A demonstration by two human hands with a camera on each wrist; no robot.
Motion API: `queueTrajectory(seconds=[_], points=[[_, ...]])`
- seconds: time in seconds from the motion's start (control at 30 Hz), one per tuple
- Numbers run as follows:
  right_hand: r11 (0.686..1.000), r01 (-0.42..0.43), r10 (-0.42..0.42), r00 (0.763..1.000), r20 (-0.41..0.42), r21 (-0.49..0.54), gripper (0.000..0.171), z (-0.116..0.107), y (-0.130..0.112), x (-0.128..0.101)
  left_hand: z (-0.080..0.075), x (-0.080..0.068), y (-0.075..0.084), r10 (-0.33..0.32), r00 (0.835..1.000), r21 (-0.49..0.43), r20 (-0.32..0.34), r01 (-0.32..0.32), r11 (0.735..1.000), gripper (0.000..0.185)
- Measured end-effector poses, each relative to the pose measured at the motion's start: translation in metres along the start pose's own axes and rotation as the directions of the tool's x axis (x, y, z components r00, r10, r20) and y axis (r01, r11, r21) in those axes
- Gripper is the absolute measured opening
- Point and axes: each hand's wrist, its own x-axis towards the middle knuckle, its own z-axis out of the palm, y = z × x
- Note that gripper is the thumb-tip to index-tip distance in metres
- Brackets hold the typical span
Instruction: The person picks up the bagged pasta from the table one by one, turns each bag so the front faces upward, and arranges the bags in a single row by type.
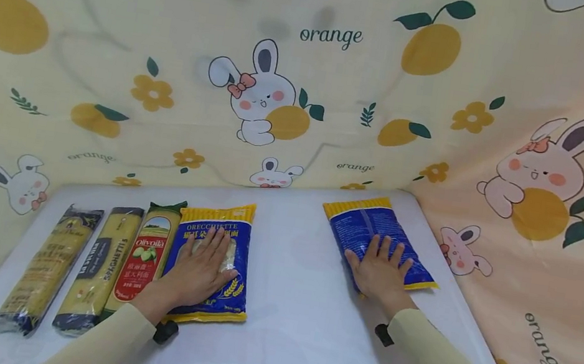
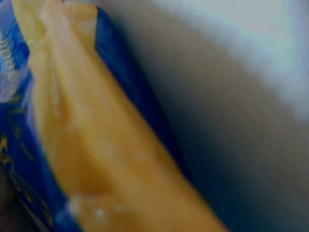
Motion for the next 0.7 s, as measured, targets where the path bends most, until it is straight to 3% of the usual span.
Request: queueTrajectory(seconds=[0.2, 0.4, 0.47, 0.7], points=[[0.988, 0.111, -0.112, 0.994, -0.011, -0.107, 0.082, 0.016, -0.060, -0.036, 0.000, 0.001, 0.000, 0.004, 1.000, 0.008, -0.009, -0.004, 1.000, 0.083], [0.911, 0.293, -0.331, 0.939, -0.091, -0.290, 0.070, 0.034, -0.082, -0.062, -0.001, 0.002, 0.002, 0.018, 1.000, 0.014, -0.010, -0.018, 1.000, 0.084], [0.907, 0.325, -0.357, 0.931, -0.079, -0.267, 0.070, 0.039, -0.084, -0.066, -0.002, 0.002, 0.002, 0.029, 1.000, 0.013, -0.014, -0.028, 1.000, 0.084], [0.936, 0.329, -0.332, 0.943, -0.006, -0.124, 0.070, 0.053, -0.100, -0.081, -0.002, 0.000, 0.001, 0.024, 1.000, 0.010, -0.016, -0.023, 1.000, 0.084]])
